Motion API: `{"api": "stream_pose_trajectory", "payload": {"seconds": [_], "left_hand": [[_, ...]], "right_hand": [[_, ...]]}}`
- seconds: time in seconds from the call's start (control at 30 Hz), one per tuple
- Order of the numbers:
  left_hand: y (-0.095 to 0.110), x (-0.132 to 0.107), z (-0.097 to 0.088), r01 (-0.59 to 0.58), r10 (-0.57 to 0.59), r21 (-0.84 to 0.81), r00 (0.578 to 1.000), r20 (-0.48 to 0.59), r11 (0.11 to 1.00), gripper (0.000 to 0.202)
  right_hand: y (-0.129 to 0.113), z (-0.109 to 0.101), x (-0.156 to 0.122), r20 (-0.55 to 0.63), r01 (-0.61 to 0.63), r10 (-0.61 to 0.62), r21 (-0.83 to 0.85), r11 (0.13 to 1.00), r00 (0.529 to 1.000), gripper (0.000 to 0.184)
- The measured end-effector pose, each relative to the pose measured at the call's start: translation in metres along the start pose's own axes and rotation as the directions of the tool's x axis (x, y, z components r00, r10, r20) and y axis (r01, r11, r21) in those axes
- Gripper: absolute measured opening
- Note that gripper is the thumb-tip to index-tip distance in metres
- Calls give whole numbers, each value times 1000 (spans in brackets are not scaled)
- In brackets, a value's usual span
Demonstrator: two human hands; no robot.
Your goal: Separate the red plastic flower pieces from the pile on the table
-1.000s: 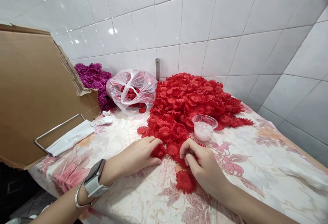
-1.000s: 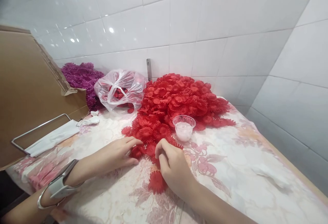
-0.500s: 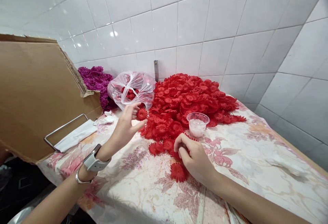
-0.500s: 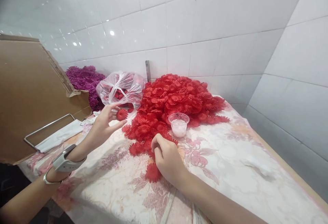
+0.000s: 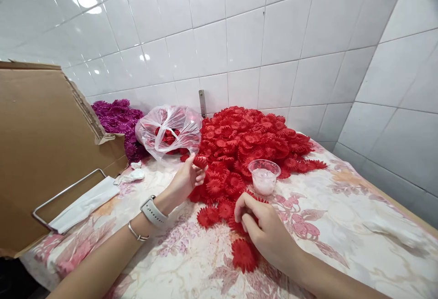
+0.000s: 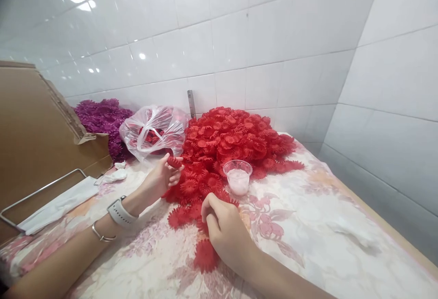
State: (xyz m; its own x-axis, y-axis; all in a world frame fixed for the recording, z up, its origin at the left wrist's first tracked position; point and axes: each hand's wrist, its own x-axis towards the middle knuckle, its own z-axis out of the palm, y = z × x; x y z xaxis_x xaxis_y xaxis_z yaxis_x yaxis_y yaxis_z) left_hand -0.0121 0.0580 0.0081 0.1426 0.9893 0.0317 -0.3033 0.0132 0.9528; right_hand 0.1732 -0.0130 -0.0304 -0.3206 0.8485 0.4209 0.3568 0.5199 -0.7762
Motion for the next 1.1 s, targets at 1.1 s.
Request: {"api": "stream_pose_trajectory", "payload": {"seconds": [1.1], "left_hand": [[5,-9,3,-18,11,-114,998,-66,993,48]], "right_hand": [[5,-1,-3,67,-138,136,29,990,988,19]]}}
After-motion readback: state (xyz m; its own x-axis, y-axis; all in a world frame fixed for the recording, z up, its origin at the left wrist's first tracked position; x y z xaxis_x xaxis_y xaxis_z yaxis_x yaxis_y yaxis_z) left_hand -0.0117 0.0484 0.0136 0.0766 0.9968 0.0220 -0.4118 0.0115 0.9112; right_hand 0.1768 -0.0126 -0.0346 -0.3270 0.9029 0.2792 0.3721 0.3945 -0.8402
